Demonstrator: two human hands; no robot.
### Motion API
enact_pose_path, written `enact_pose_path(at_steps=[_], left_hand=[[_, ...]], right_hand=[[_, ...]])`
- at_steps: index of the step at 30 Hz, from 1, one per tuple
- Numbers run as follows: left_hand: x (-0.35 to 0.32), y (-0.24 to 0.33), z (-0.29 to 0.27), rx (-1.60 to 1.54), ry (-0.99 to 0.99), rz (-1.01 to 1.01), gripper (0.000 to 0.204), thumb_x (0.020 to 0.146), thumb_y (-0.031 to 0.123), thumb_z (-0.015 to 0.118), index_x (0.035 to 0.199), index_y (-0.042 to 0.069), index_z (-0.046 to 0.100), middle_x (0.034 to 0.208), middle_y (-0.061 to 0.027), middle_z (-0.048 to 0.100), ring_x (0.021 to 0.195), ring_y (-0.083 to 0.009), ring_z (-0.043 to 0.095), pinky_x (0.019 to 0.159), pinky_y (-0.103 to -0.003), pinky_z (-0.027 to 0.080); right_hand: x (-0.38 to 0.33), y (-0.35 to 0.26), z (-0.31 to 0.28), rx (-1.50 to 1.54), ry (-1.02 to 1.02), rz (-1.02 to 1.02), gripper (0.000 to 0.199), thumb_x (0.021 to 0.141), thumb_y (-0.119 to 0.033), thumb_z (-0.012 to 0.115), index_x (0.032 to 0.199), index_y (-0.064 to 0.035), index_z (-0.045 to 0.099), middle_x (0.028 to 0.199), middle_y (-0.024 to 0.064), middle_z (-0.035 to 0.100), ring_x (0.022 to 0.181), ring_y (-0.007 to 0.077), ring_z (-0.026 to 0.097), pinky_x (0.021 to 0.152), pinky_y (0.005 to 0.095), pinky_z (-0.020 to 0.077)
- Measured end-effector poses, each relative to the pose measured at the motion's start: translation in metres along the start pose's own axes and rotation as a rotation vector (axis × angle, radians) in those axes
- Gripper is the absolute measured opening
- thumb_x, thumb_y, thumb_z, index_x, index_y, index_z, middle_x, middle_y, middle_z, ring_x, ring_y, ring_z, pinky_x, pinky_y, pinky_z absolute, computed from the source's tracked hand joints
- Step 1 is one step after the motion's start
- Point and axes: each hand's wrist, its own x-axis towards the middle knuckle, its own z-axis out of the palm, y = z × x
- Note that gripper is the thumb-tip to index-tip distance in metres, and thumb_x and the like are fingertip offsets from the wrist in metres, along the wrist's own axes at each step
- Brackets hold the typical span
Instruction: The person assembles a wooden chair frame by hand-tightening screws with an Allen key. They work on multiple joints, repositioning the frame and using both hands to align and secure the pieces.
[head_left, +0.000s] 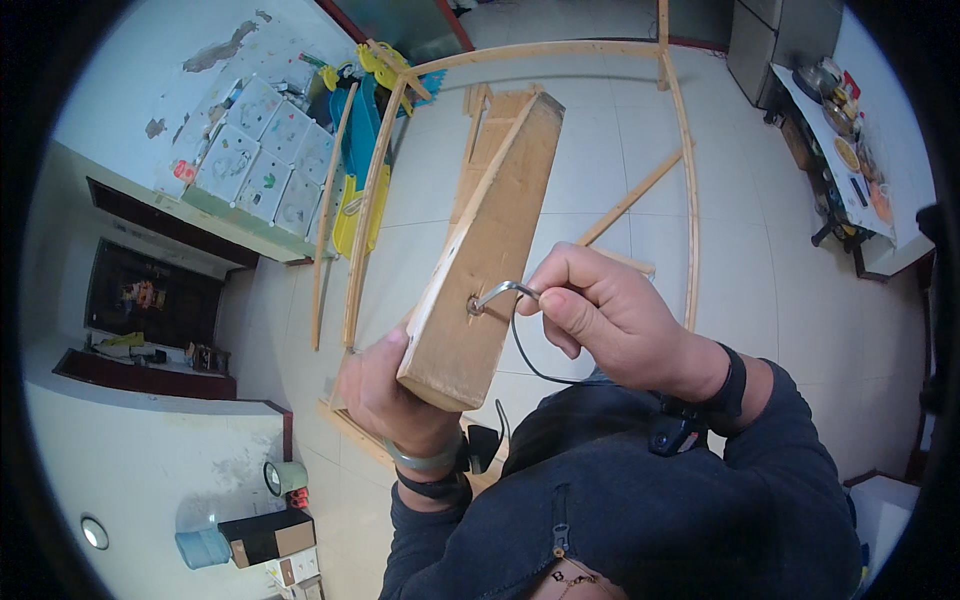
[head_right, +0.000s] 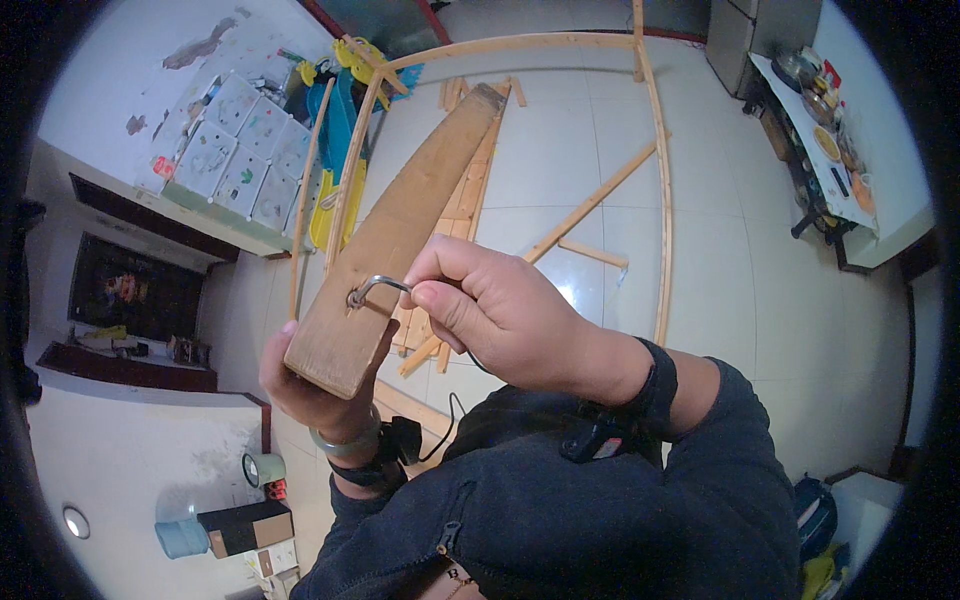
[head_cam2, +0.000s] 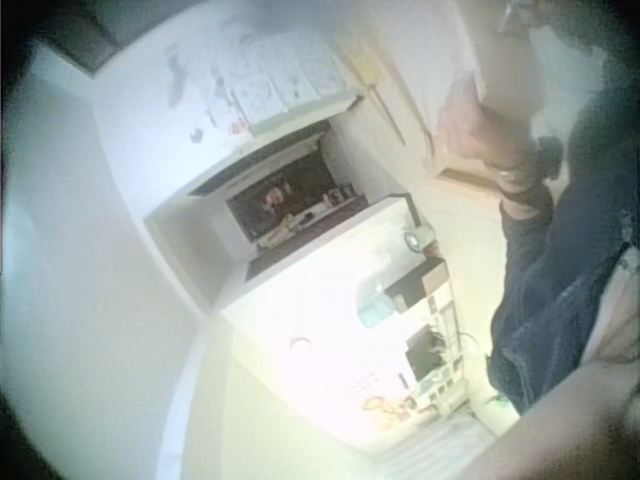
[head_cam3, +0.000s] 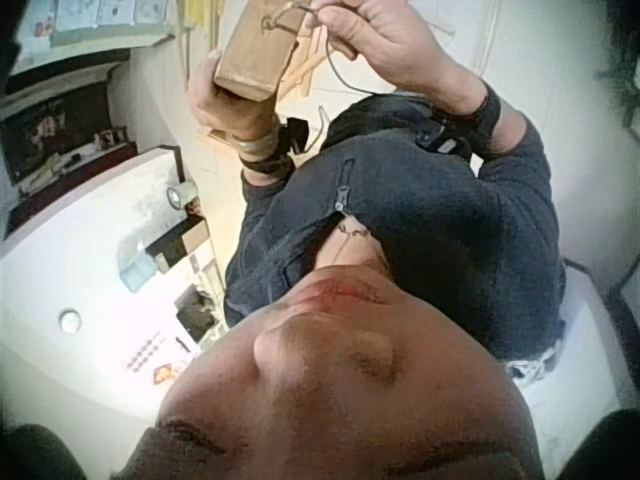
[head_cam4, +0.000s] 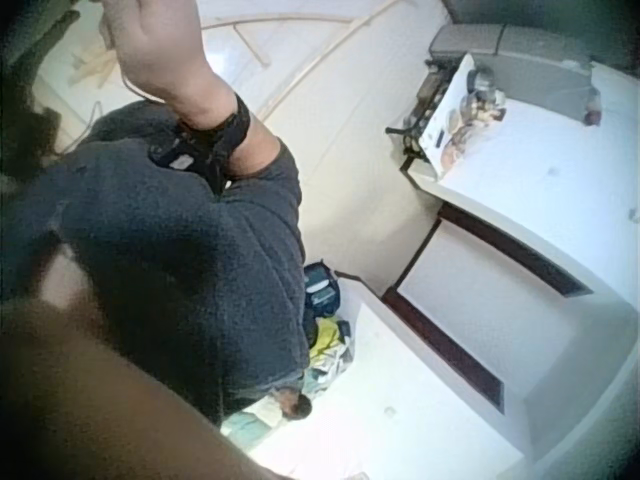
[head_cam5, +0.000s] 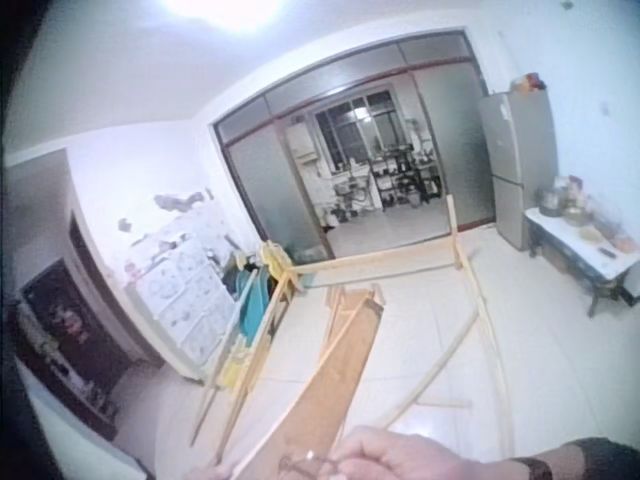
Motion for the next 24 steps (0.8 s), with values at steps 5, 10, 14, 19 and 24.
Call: enact_pose_path(at_steps=[5, 10, 14, 19, 24], left_hand=[[-0.001, -0.002, -0.002, 0.051, -0.043, 0.006, 0.087, 0.048, 0.031, 0.090, 0.113, 0.003, 0.040, 0.099, -0.0081, 0.049, 0.082, -0.0198, 0.054, 0.069, -0.027, 0.044], [0.001, -0.003, 0.002, -0.005, -0.032, 0.017, 0.087, 0.047, 0.032, 0.090, 0.113, 0.003, 0.041, 0.098, -0.0075, 0.050, 0.082, -0.0193, 0.054, 0.070, -0.028, 0.044], [-0.001, -0.002, 0.007, -0.011, -0.023, 0.023, 0.084, 0.047, 0.030, 0.090, 0.111, 0.003, 0.042, 0.094, -0.0073, 0.051, 0.080, -0.0191, 0.055, 0.069, -0.028, 0.044], [-0.007, 0.000, 0.010, -0.122, -0.034, 0.041, 0.080, 0.049, 0.026, 0.090, 0.110, 0.003, 0.043, 0.095, -0.0079, 0.052, 0.081, -0.0185, 0.055, 0.068, -0.028, 0.045], [-0.009, 0.000, 0.004, -0.030, -0.029, -0.036, 0.080, 0.049, 0.025, 0.090, 0.111, 0.003, 0.043, 0.097, -0.0087, 0.052, 0.082, -0.0186, 0.055, 0.069, -0.027, 0.045]], right_hand=[[0.000, -0.001, 0.001, -0.213, 0.061, -0.081, 0.023, 0.095, -0.023, 0.042, 0.091, -0.0026, 0.050, 0.067, -0.0007, 0.045, 0.053, 0.0042, 0.041, 0.050, 0.0181, 0.0349], [-0.002, -0.006, 0.000, -0.264, 0.066, -0.085, 0.022, 0.094, -0.024, 0.044, 0.088, -0.0037, 0.051, 0.066, -0.0002, 0.046, 0.052, 0.0047, 0.041, 0.050, 0.0192, 0.0350], [-0.002, -0.004, 0.002, -0.501, -0.085, -0.132, 0.019, 0.094, -0.020, 0.044, 0.086, -0.0037, 0.050, 0.064, 0.0001, 0.044, 0.052, 0.0049, 0.041, 0.049, 0.0199, 0.0347], [-0.005, -0.002, -0.003, 0.261, -0.065, 0.263, 0.018, 0.094, -0.019, 0.042, 0.087, -0.0037, 0.050, 0.071, -0.0012, 0.053, 0.051, 0.0033, 0.040, 0.048, 0.0185, 0.0331], [-0.012, -0.006, -0.005, 0.516, -0.125, 0.217, 0.022, 0.096, -0.021, 0.039, 0.091, -0.0025, 0.050, 0.075, -0.0003, 0.049, 0.049, 0.0032, 0.038, 0.047, 0.0173, 0.0316]])
